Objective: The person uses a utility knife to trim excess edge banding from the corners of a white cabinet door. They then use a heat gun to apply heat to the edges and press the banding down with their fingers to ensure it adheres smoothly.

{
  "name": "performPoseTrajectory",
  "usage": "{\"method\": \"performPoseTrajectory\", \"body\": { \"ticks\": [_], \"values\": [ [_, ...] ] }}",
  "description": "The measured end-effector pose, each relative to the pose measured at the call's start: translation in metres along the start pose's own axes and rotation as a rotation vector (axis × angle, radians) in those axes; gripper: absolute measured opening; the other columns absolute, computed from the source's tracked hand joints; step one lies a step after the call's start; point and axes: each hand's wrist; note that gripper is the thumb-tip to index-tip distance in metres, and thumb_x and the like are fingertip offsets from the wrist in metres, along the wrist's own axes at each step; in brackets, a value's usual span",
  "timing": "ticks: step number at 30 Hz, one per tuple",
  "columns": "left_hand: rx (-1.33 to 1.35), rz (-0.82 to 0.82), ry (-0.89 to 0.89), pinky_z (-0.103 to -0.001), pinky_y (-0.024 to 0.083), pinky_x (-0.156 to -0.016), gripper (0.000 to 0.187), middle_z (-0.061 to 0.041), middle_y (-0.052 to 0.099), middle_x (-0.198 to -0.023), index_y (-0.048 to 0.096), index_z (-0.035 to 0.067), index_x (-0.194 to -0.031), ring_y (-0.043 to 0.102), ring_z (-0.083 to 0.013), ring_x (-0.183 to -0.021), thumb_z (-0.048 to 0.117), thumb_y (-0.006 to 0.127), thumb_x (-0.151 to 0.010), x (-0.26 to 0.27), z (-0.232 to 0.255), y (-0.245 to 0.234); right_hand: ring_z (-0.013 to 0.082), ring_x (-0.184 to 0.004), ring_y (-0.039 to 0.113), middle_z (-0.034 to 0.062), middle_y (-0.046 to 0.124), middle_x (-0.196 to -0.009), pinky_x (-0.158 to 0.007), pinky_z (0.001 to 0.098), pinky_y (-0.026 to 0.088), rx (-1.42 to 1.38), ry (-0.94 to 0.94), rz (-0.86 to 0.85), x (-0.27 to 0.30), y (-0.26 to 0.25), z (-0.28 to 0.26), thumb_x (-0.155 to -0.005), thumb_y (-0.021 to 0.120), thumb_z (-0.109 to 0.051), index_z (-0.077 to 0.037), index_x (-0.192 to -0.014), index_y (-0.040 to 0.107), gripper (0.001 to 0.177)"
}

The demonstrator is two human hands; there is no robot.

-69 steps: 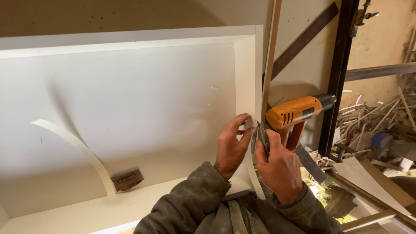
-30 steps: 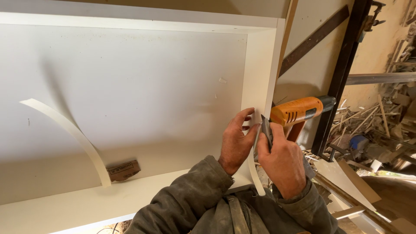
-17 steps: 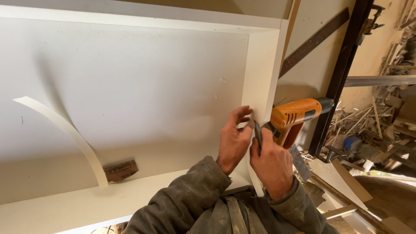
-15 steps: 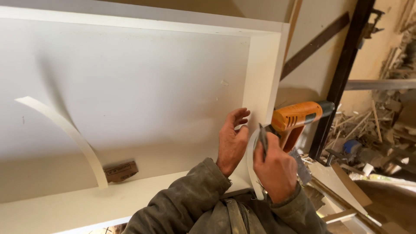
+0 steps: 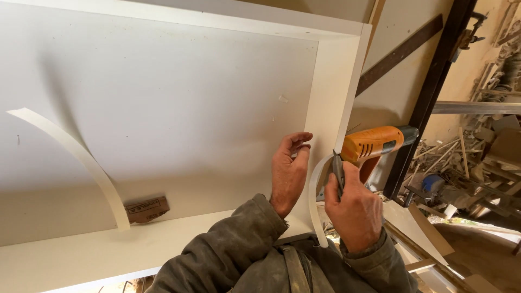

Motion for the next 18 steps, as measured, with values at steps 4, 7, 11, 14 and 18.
{"method": "performPoseTrajectory", "body": {
  "ticks": [4,7,11,14,18],
  "values": [
    [-0.017,-0.008,-0.011,-0.032,0.053,-0.102,0.029,-0.012,0.071,-0.124,0.063,-0.001,-0.125,0.066,-0.0204,-0.119,0.005,0.054,-0.098,0.000,0.008,0.000,0.0332,-0.054,0.069,0.0169,0.069,-0.066,-0.052,0.0460,0.054,0.054,-0.001,-0.011,0.001,0.003,0.000,-0.096,0.067,-0.018,-0.005,-0.123,0.059,0.031],
    [-0.005,-0.010,-0.047,-0.032,0.052,-0.102,0.029,-0.011,0.071,-0.126,0.063,-0.001,-0.125,0.066,-0.0202,-0.121,0.005,0.053,-0.099,0.000,0.013,-0.001,0.0329,-0.054,0.069,0.0177,0.069,-0.070,-0.052,0.0455,0.054,0.091,-0.049,0.016,0.001,0.004,0.000,-0.097,0.066,-0.018,-0.003,-0.124,0.057,0.032],
    [0.013,0.002,-0.042,-0.033,0.053,-0.104,0.030,-0.012,0.070,-0.128,0.061,-0.001,-0.127,0.065,-0.0211,-0.122,0.005,0.052,-0.098,-0.001,0.012,-0.002,0.0330,-0.052,0.069,0.0180,0.068,-0.065,-0.050,0.0457,0.055,0.038,0.051,-0.066,-0.004,0.006,-0.005,-0.098,0.065,-0.018,-0.003,-0.123,0.058,0.031],
    [0.015,0.014,-0.028,-0.033,0.054,-0.103,0.031,-0.013,0.070,-0.128,0.061,-0.001,-0.127,0.066,-0.0216,-0.121,0.005,0.052,-0.098,-0.001,0.011,-0.002,0.0347,-0.055,0.070,0.0194,0.067,-0.065,-0.052,0.0463,0.056,0.022,0.028,-0.056,-0.005,0.010,-0.006,-0.100,0.064,-0.019,-0.004,-0.121,0.058,0.026],
    [0.089,0.027,-0.053,-0.033,0.054,-0.100,0.032,-0.012,0.069,-0.128,0.060,-0.001,-0.128,0.066,-0.0218,-0.117,0.004,0.051,-0.098,-0.003,0.009,-0.003,0.0355,-0.055,0.070,0.0204,0.068,-0.068,-0.051,0.0469,0.056,0.010,-0.001,-0.004,0.000,0.005,-0.007,-0.097,0.064,-0.018,-0.003,-0.121,0.058,0.029]
  ]
}}
Point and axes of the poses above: each hand's wrist, its own x-axis away from the middle knuckle, its own y-axis out of the palm, z = x × y
